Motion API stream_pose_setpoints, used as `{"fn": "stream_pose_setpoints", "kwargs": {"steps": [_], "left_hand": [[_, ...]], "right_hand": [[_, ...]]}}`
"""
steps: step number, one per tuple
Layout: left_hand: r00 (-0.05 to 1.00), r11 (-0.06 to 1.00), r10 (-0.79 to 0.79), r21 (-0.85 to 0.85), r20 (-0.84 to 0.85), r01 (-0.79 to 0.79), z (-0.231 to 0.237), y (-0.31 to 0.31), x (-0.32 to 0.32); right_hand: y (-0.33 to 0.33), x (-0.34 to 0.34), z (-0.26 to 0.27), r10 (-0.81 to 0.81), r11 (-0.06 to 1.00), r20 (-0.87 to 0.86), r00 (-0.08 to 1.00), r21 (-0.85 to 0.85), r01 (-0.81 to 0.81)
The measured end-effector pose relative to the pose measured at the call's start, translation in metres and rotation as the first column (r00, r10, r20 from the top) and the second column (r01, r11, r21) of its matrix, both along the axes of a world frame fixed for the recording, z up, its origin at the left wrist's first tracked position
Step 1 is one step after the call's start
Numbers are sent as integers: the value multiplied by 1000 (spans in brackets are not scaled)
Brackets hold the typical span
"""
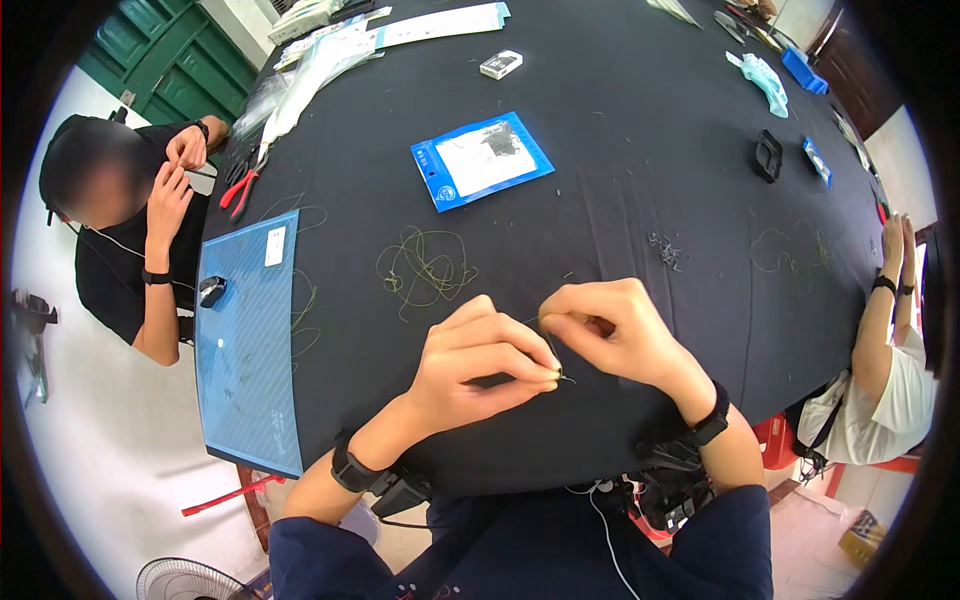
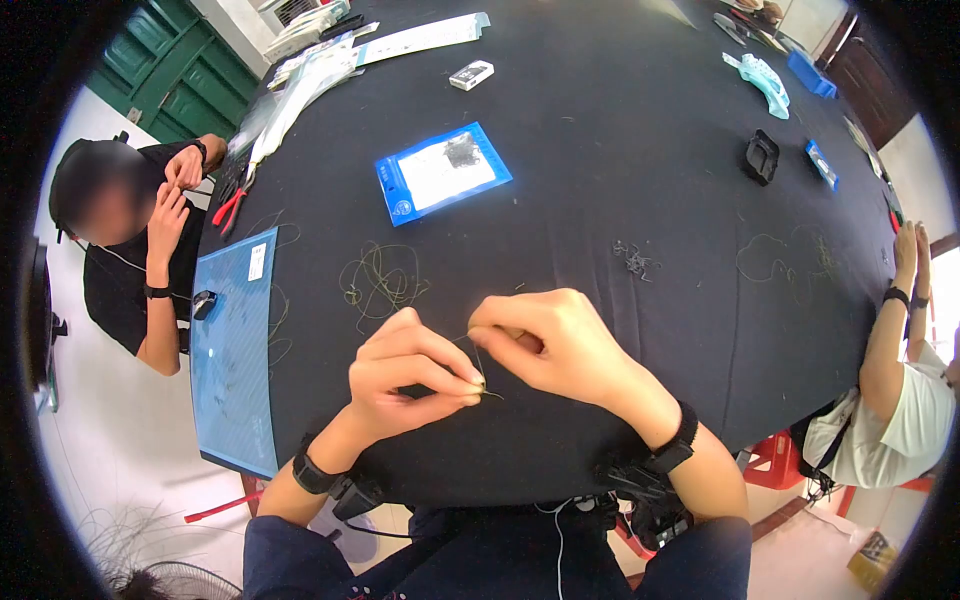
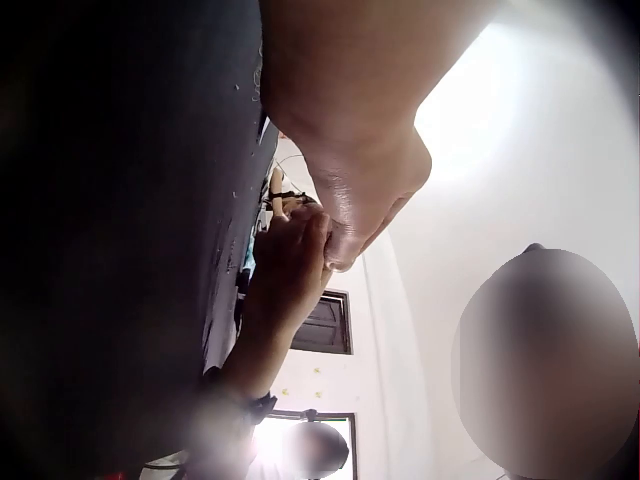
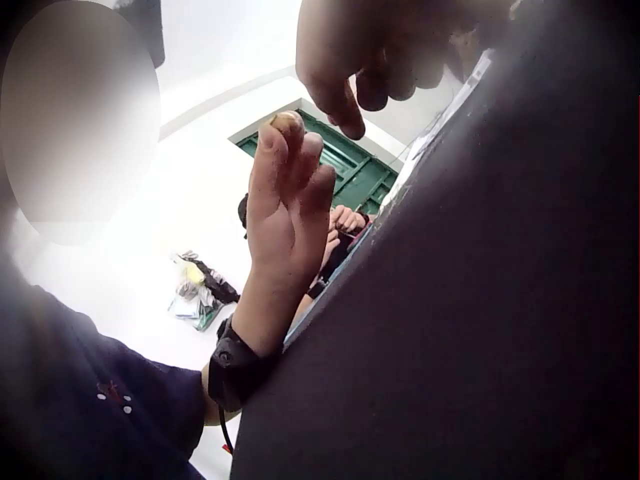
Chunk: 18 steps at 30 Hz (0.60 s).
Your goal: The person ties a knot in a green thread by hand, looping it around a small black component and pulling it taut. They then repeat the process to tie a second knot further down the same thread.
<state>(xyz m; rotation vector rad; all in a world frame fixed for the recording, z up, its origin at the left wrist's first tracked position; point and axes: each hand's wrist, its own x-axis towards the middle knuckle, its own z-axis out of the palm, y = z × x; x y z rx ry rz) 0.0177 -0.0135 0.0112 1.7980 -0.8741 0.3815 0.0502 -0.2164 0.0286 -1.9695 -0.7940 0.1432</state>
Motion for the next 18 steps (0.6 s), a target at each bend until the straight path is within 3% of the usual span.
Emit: {"fn": "stream_pose_setpoints", "kwargs": {"steps": [2,5,9,11,12,15,18], "left_hand": [[999,999,23,-37,-46,-25,3,4,-1],[971,975,202,-69,-130,-212,-4,5,-1],[942,943,331,-25,-56,-332,-10,3,3],[949,949,315,17,6,-315,-8,2,5],[952,952,304,29,45,-305,-9,2,7],[975,973,176,126,134,-193,-6,0,4],[993,993,81,82,84,-88,-2,-2,1]], "right_hand": [[3,0,-1,69,996,-15,997,-54,-70],[5,-2,-4,184,978,-56,981,-92,-189],[6,-7,-3,303,952,-112,946,-13,-306],[5,-8,3,324,945,-99,941,-4,-326],[4,-8,2,309,949,-62,949,94,-303],[-2,-6,13,144,984,-68,987,116,-136],[-5,1,11,-7,994,-52,999,108,13]]}}
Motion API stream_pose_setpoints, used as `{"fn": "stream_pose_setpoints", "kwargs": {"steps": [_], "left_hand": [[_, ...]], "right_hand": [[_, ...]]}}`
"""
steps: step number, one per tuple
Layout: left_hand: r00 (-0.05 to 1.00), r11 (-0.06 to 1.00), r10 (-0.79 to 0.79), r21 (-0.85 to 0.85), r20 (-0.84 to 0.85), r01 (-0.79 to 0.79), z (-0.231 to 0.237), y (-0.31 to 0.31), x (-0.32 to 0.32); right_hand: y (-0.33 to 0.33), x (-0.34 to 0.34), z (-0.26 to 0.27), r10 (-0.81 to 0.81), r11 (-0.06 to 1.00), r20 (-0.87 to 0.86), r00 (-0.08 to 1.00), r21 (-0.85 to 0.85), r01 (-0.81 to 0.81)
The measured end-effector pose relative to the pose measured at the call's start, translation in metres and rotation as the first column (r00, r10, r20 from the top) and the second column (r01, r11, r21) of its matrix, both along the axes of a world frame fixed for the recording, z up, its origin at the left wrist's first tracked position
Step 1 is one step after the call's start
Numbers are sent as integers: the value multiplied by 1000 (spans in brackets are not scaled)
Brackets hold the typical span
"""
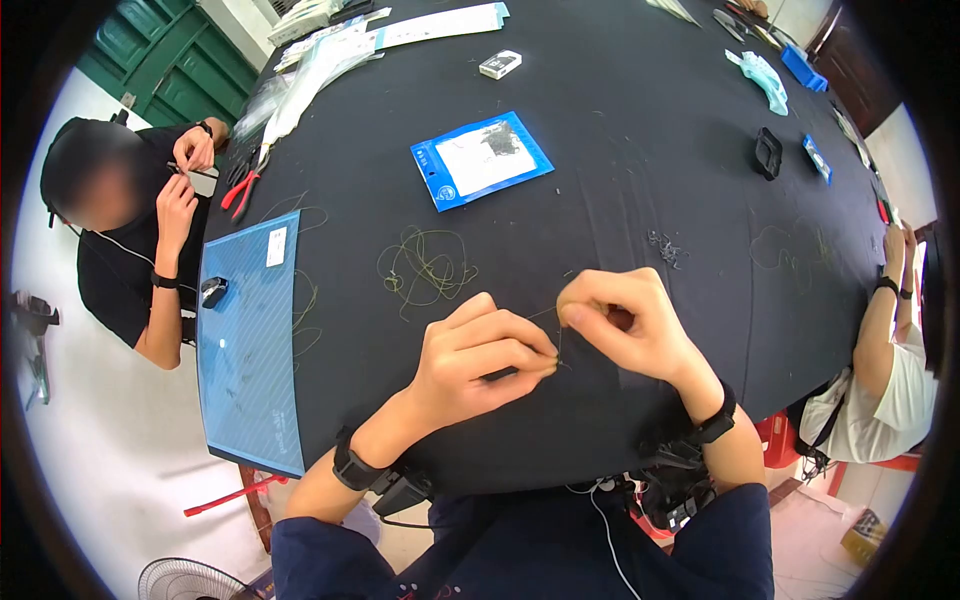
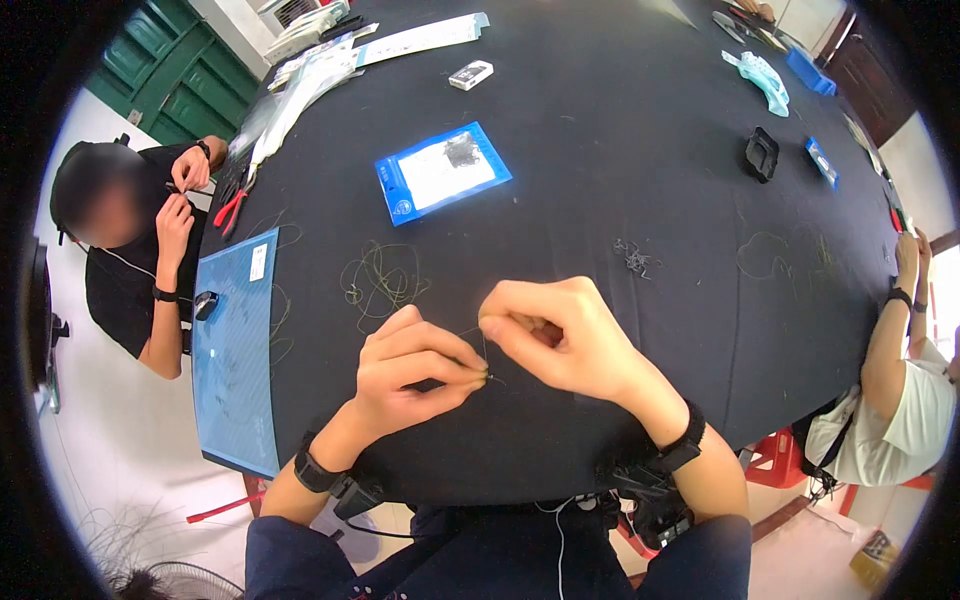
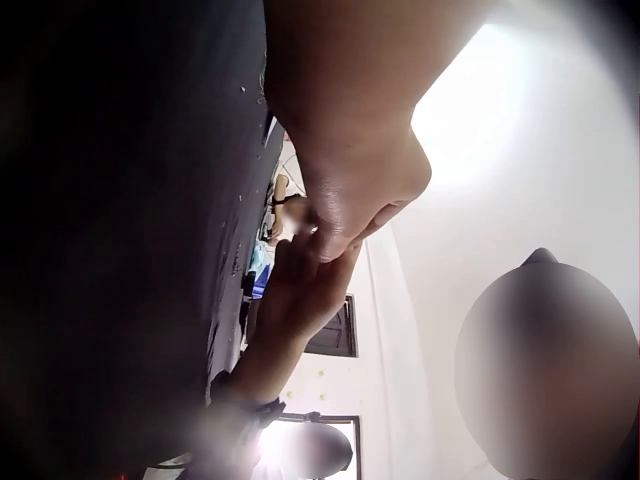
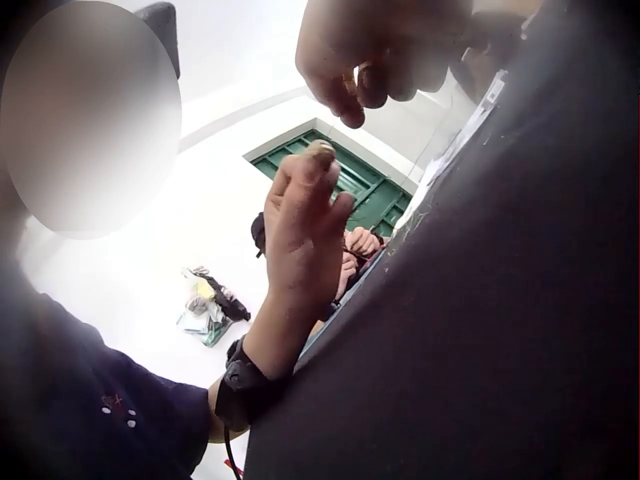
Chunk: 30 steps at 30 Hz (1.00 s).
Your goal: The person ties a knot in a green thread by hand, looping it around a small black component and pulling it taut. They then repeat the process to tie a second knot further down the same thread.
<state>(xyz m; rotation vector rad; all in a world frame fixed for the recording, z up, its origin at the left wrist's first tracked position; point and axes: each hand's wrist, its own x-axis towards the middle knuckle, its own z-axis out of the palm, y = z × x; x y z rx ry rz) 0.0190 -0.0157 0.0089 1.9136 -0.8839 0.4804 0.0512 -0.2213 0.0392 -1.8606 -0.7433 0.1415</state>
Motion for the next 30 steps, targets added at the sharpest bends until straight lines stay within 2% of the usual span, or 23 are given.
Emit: {"fn": "stream_pose_setpoints", "kwargs": {"steps": [2,5,8,11,12,14,17,19,22,25,29,30], "left_hand": [[998,998,-54,-46,-32,53,3,1,-1],[993,991,-70,-124,-93,59,6,3,-2],[993,983,63,-164,-98,-78,-1,4,-1],[975,968,191,-141,-118,-206,-9,4,0],[979,975,202,-93,-36,-204,-7,5,3],[979,979,201,-24,16,-201,-6,4,6],[989,987,143,72,38,-145,-5,2,5],[996,991,85,102,34,-88,-2,0,3],[999,998,10,66,54,-13,-2,-3,-1],[999,999,-31,-19,19,31,0,0,-1],[991,987,126,-95,-45,-130,-2,6,1],[981,977,180,-102,-71,-186,-6,6,1]], "right_hand": [[1,1,-3,-17,998,29,999,-63,19],[7,0,-12,77,981,91,993,-186,-59],[9,-5,-16,227,949,65,972,-237,-206],[13,-10,-17,320,937,13,947,-156,-314],[12,-11,-14,326,933,7,945,-162,-321],[10,-12,-6,337,927,-4,942,-172,-332],[4,-10,2,211,977,21,977,-37,-210],[3,-7,0,69,997,35,997,34,-70],[2,-1,-3,-57,997,23,998,-48,58],[7,-1,-16,-14,991,34,999,-132,19],[11,-7,-20,184,956,-17,983,-229,-183],[12,-9,-22,232,953,-73,970,-181,-241]]}}
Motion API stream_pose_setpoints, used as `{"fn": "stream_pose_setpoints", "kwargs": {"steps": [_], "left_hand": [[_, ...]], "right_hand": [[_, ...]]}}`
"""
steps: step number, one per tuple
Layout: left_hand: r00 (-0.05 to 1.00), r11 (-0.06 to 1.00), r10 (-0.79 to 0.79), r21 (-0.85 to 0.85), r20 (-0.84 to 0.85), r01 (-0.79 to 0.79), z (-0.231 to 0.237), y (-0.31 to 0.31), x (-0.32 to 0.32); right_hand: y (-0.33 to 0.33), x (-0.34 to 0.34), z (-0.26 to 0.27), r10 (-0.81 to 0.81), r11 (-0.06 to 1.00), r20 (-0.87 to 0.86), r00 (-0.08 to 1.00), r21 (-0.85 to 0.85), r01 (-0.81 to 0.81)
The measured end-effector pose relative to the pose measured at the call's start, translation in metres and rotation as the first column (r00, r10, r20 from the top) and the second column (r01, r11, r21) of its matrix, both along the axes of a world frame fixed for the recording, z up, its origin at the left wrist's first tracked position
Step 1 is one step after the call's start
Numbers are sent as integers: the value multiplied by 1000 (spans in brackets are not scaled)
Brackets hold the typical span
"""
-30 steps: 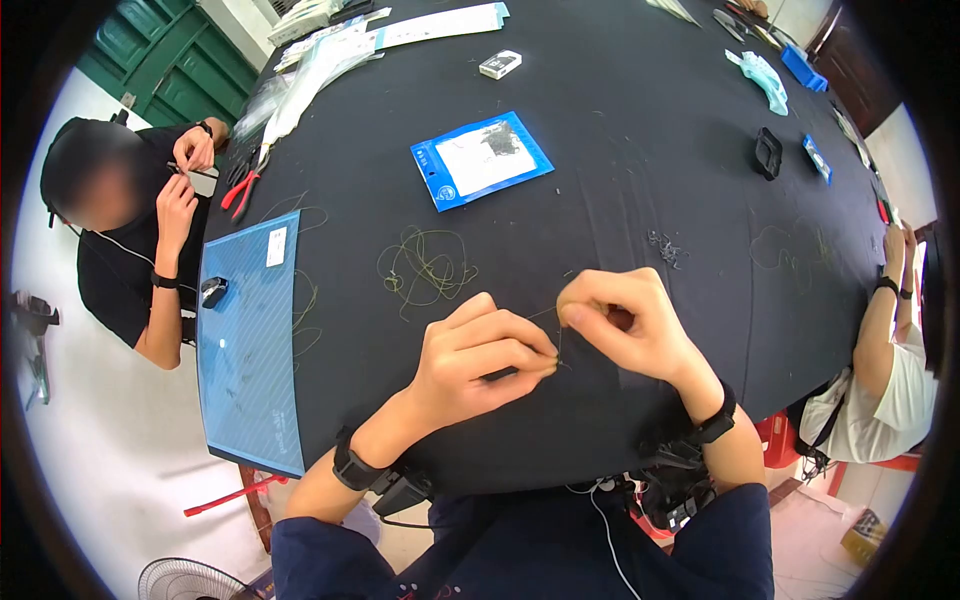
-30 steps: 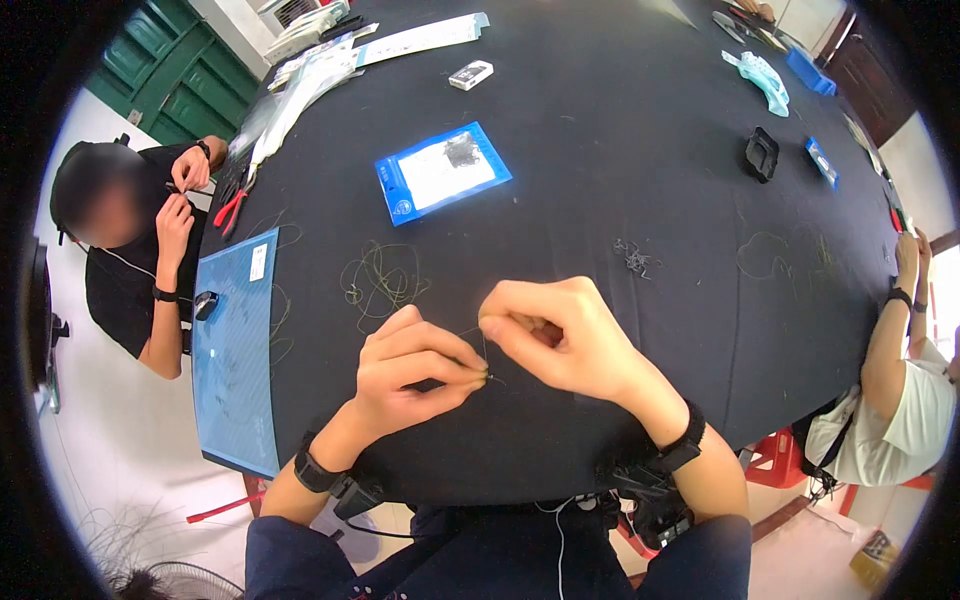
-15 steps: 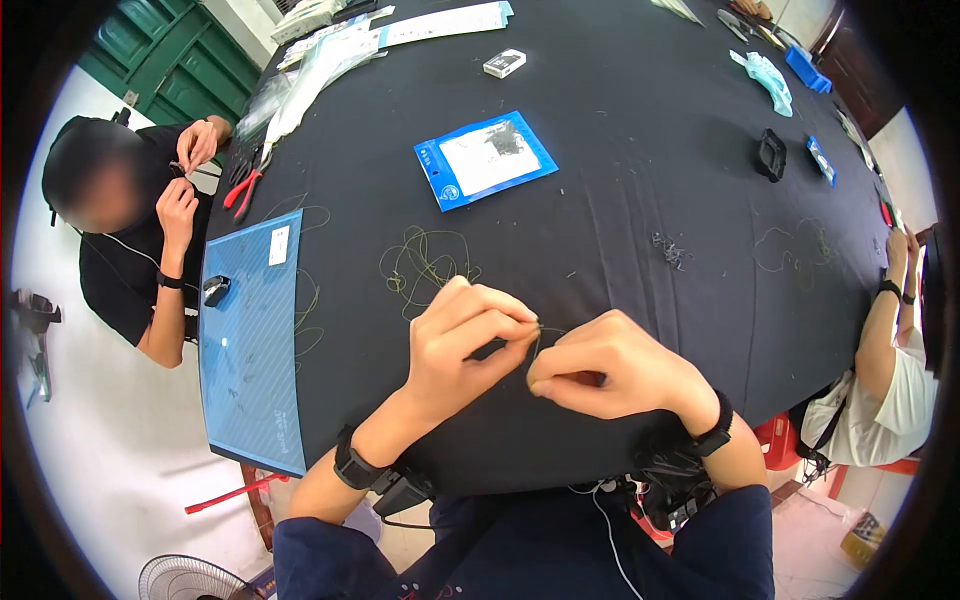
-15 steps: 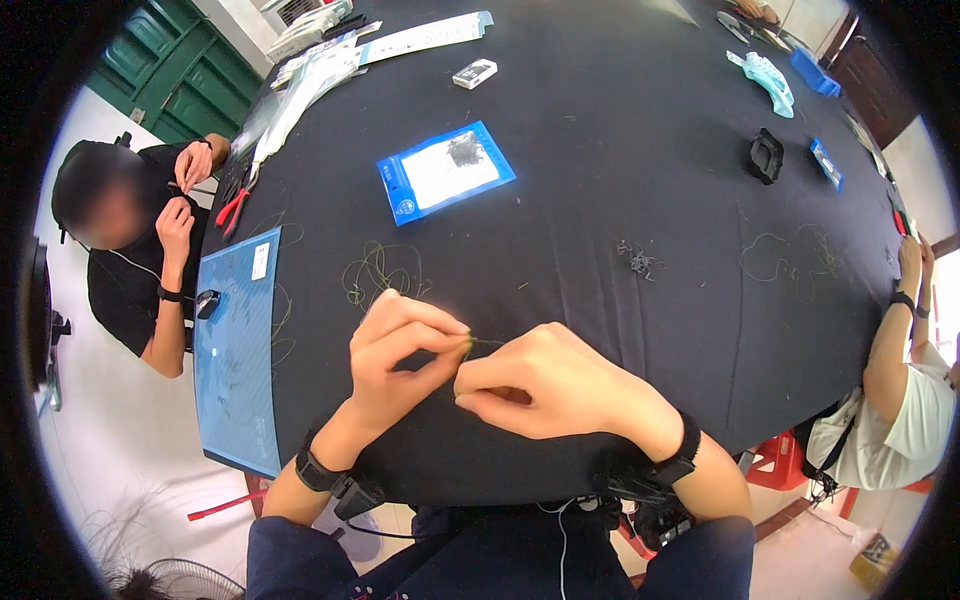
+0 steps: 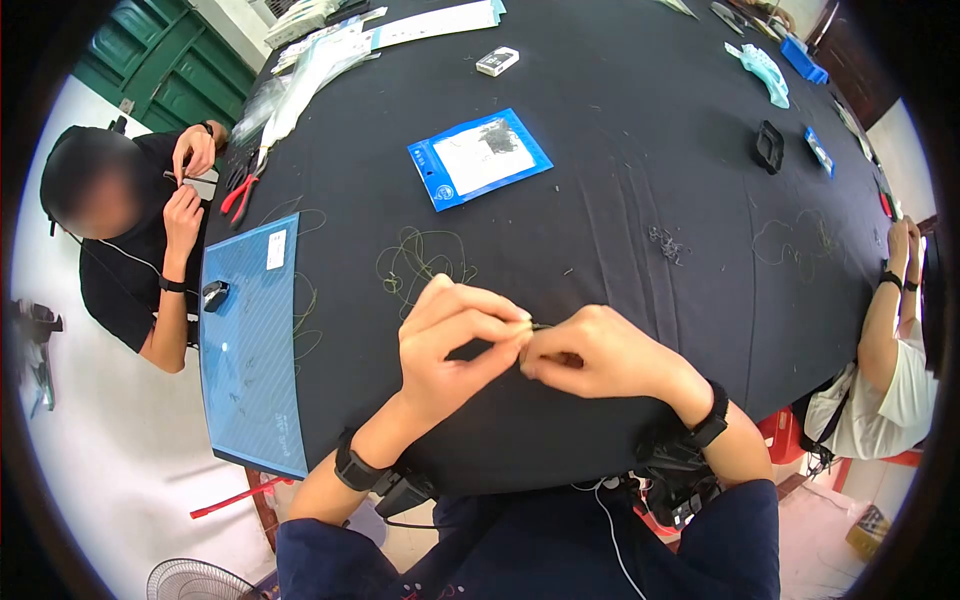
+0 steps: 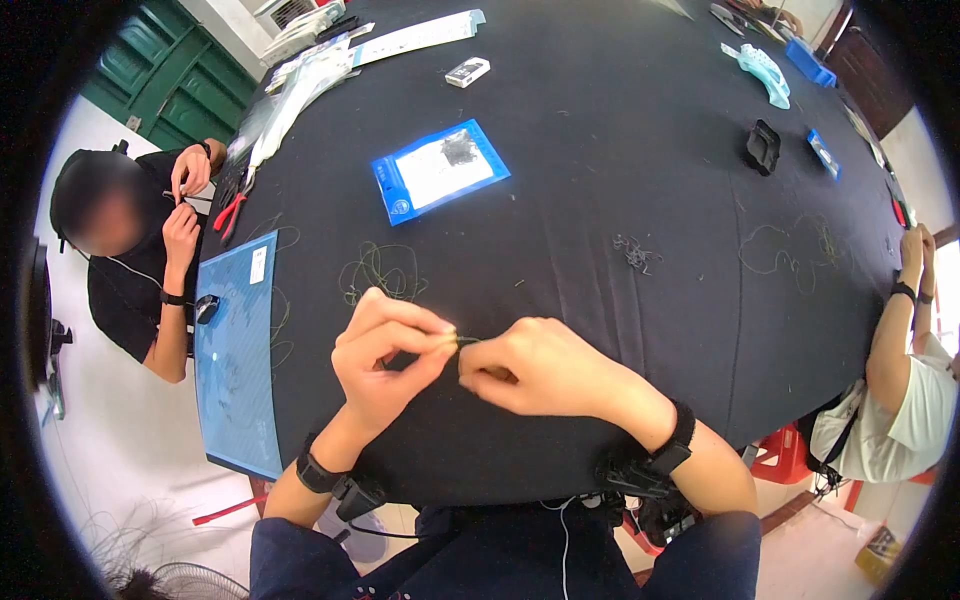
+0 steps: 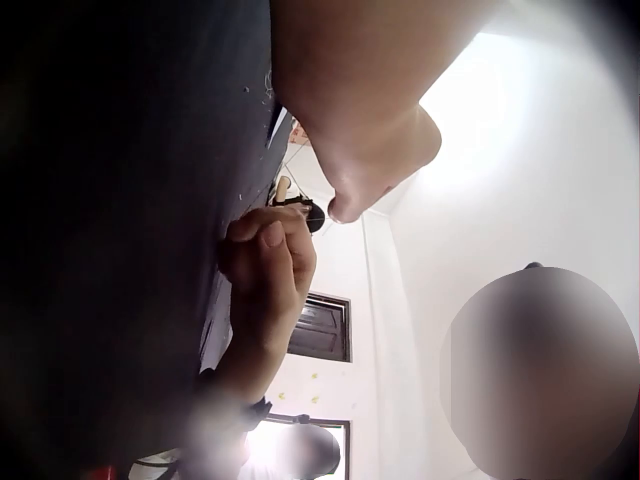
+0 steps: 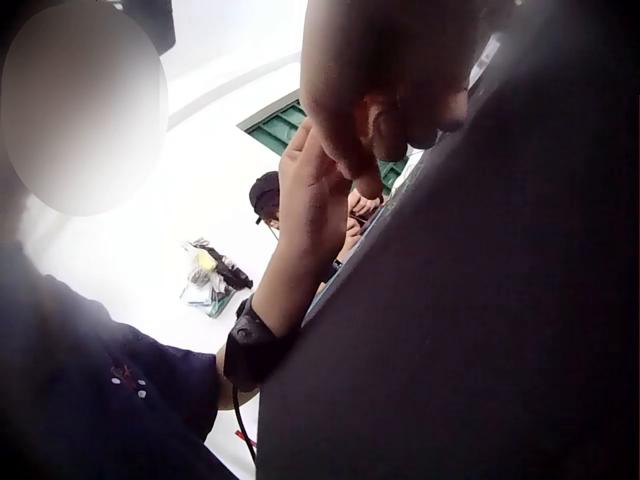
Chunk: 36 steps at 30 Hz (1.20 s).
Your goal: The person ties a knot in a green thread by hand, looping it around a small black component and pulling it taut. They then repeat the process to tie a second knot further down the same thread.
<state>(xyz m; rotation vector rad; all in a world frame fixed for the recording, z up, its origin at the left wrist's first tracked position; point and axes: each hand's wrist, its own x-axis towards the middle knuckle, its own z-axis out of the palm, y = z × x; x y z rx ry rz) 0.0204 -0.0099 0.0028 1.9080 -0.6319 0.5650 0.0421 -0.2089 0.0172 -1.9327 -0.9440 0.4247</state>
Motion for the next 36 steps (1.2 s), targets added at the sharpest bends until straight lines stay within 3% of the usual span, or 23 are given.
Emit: {"fn": "stream_pose_setpoints", "kwargs": {"steps": [3,6,9,13,19,23,33,36], "left_hand": [[999,998,42,53,31,-44,-1,1,2],[997,994,9,104,82,-17,0,-2,4],[993,991,-23,130,115,8,0,-7,5],[994,986,-58,163,97,41,4,-6,3],[984,983,-143,131,109,129,5,-8,-2],[980,986,-155,84,123,146,8,-8,-4],[974,995,2,99,225,-25,7,0,1],[967,991,23,120,254,-55,5,-1,2]], "right_hand": [[-2,-2,12,111,993,-90,990,-18,-113],[-5,-2,20,94,992,-115,989,98,-83],[-10,2,26,25,975,-126,992,222,4],[-16,7,27,-119,956,-118,986,256,146],[-8,10,12,-317,924,-88,944,197,329],[-5,11,6,-232,969,-119,965,62,240],[-3,0,6,171,984,-215,961,89,-155],[-6,-2,18,204,976,-193,960,120,-184]]}}
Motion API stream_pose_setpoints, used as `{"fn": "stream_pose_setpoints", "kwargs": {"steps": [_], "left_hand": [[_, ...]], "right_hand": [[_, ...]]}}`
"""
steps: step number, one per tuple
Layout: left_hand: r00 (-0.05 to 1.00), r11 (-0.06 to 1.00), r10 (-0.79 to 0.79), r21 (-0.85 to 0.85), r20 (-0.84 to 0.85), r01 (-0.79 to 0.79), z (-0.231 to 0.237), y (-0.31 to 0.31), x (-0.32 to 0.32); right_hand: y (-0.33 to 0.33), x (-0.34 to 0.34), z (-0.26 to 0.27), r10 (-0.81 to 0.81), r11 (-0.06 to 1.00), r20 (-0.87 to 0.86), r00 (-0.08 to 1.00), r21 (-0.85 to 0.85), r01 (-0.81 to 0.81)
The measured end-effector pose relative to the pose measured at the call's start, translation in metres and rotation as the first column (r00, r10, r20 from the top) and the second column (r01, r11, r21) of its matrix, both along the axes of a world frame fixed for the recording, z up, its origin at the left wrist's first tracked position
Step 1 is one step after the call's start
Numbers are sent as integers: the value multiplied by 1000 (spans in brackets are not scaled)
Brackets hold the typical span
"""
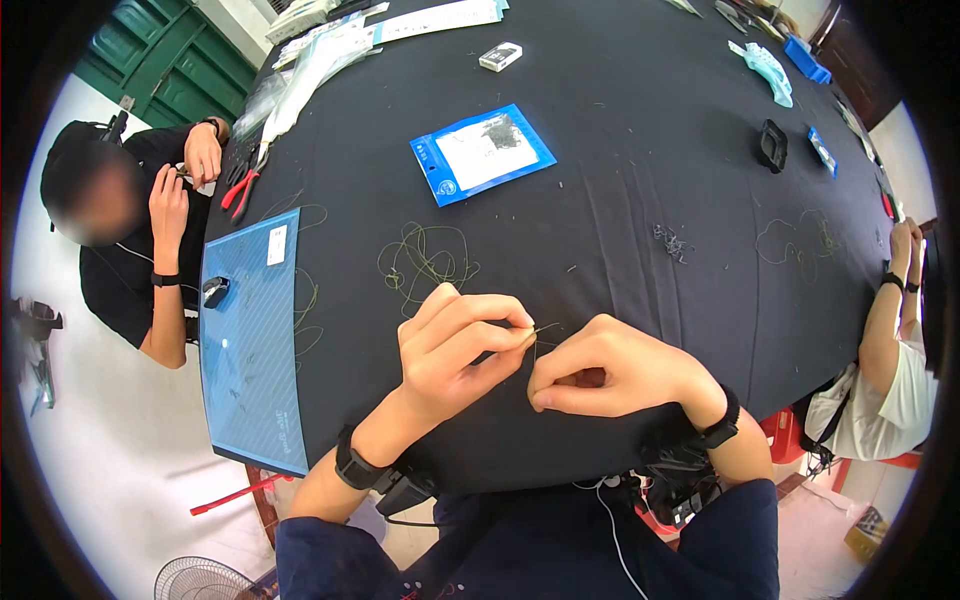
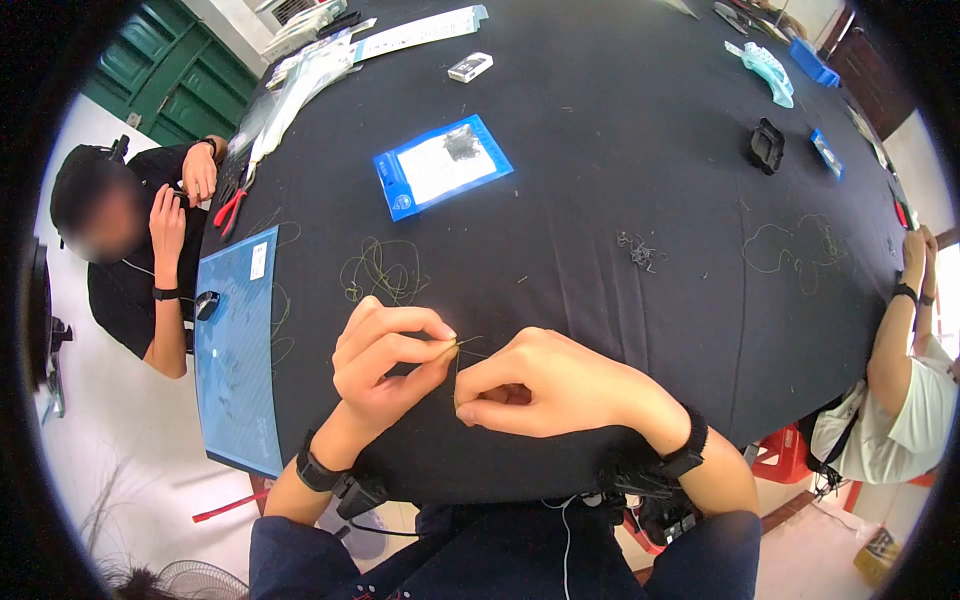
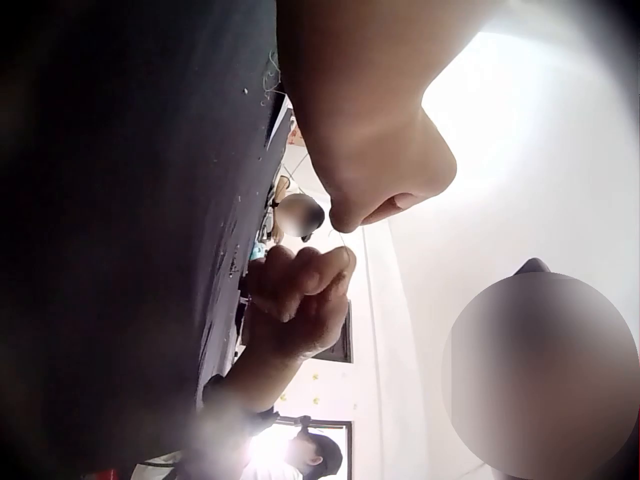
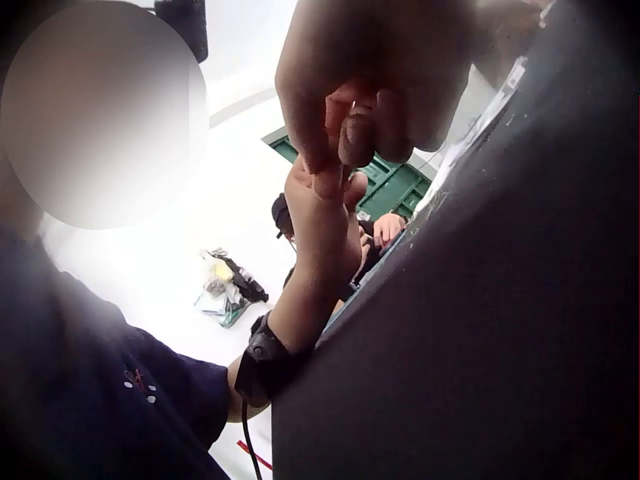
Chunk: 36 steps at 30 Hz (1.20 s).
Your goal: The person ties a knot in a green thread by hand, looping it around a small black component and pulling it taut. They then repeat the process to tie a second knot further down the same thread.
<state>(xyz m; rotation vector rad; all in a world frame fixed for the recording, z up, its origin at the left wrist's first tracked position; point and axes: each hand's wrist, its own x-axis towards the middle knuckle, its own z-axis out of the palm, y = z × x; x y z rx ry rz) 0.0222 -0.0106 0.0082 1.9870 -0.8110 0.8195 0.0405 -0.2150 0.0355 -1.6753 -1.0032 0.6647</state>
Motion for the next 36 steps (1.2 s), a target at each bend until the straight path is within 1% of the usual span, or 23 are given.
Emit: {"fn": "stream_pose_setpoints", "kwargs": {"steps": [1,4,8,11,14,17,18,21,24,26,28,31,33,34,36], "left_hand": [[1000,1000,9,16,11,-9,0,-1,0],[999,998,-4,69,41,1,-1,-2,1],[997,986,-66,157,27,61,2,-4,-2],[991,977,-129,176,36,121,0,-5,-4],[987,978,-160,135,14,157,1,-6,-7],[987,984,-163,81,8,162,4,-4,-8],[987,986,-158,61,11,157,5,-4,-9],[997,996,-78,35,0,78,2,0,-12],[1000,999,-15,40,14,15,4,5,-3],[999,998,29,47,33,-30,1,6,1],[999,996,32,85,32,-34,-2,6,0],[999,989,2,147,53,-10,-1,3,2],[998,981,-33,194,59,21,0,0,2],[997,975,-52,219,56,38,0,-1,1],[995,966,-96,245,42,82,-1,-2,-1]], "right_hand": [[-1,0,4,2,1000,10,1000,12,-2],[-6,2,10,-83,991,-2,997,103,83],[-9,5,10,-285,952,26,958,126,280],[-6,9,3,-373,924,71,925,124,363],[-3,10,-2,-401,916,90,912,44,399],[3,8,-13,-350,936,127,928,9,352],[4,8,-16,-305,952,108,946,-5,307],[4,5,-17,-190,980,144,971,-36,198],[4,2,-13,-119,993,80,990,13,118],[4,-1,-7,-86,996,60,995,32,84],[2,-1,-3,-62,997,67,996,60,58],[-2,0,3,-133,982,83,988,145,120],[-4,3,6,-201,971,81,976,149,188],[-4,4,8,-261,960,83,962,131,249],[-4,7,1,-350,934,107,931,117,338]]}}
